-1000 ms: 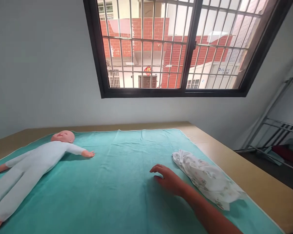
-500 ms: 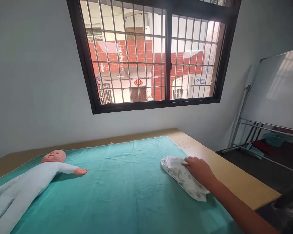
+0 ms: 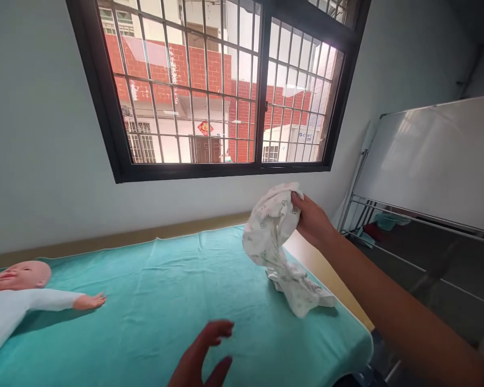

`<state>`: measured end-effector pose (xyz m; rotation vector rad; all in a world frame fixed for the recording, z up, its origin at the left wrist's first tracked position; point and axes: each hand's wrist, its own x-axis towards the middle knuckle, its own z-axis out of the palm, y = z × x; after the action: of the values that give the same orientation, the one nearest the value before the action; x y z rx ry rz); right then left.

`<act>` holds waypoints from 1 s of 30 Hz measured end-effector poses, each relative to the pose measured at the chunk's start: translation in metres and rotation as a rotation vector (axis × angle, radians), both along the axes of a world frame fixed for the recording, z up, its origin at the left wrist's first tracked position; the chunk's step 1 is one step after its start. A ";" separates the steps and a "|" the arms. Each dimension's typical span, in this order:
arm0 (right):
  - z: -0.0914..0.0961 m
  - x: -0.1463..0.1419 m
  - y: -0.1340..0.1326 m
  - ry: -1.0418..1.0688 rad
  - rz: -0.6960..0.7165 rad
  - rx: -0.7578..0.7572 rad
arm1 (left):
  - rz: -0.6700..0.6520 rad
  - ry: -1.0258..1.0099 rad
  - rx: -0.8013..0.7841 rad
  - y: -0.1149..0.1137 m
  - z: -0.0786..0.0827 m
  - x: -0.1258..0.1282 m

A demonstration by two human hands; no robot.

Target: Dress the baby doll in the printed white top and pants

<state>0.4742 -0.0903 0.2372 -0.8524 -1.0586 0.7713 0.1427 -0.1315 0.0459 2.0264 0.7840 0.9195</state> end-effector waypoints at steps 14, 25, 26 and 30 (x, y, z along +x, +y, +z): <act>-0.136 0.034 -0.027 -1.263 -0.244 -0.751 | -0.128 -0.773 -0.789 0.105 0.060 0.106; -0.031 0.095 -0.028 0.034 -0.181 -0.197 | -0.342 -0.919 -0.847 0.125 0.073 0.178; -0.004 0.094 -0.028 0.078 -0.170 -0.102 | -0.316 -0.853 -0.819 0.125 0.067 0.195; 0.084 0.068 -0.027 0.014 -0.162 0.199 | -0.103 -0.503 -0.707 0.122 0.026 0.247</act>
<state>0.5420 -0.1173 0.3211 -0.7507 -1.0221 0.5255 0.3896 -0.0095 0.0723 1.1461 0.5976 0.8779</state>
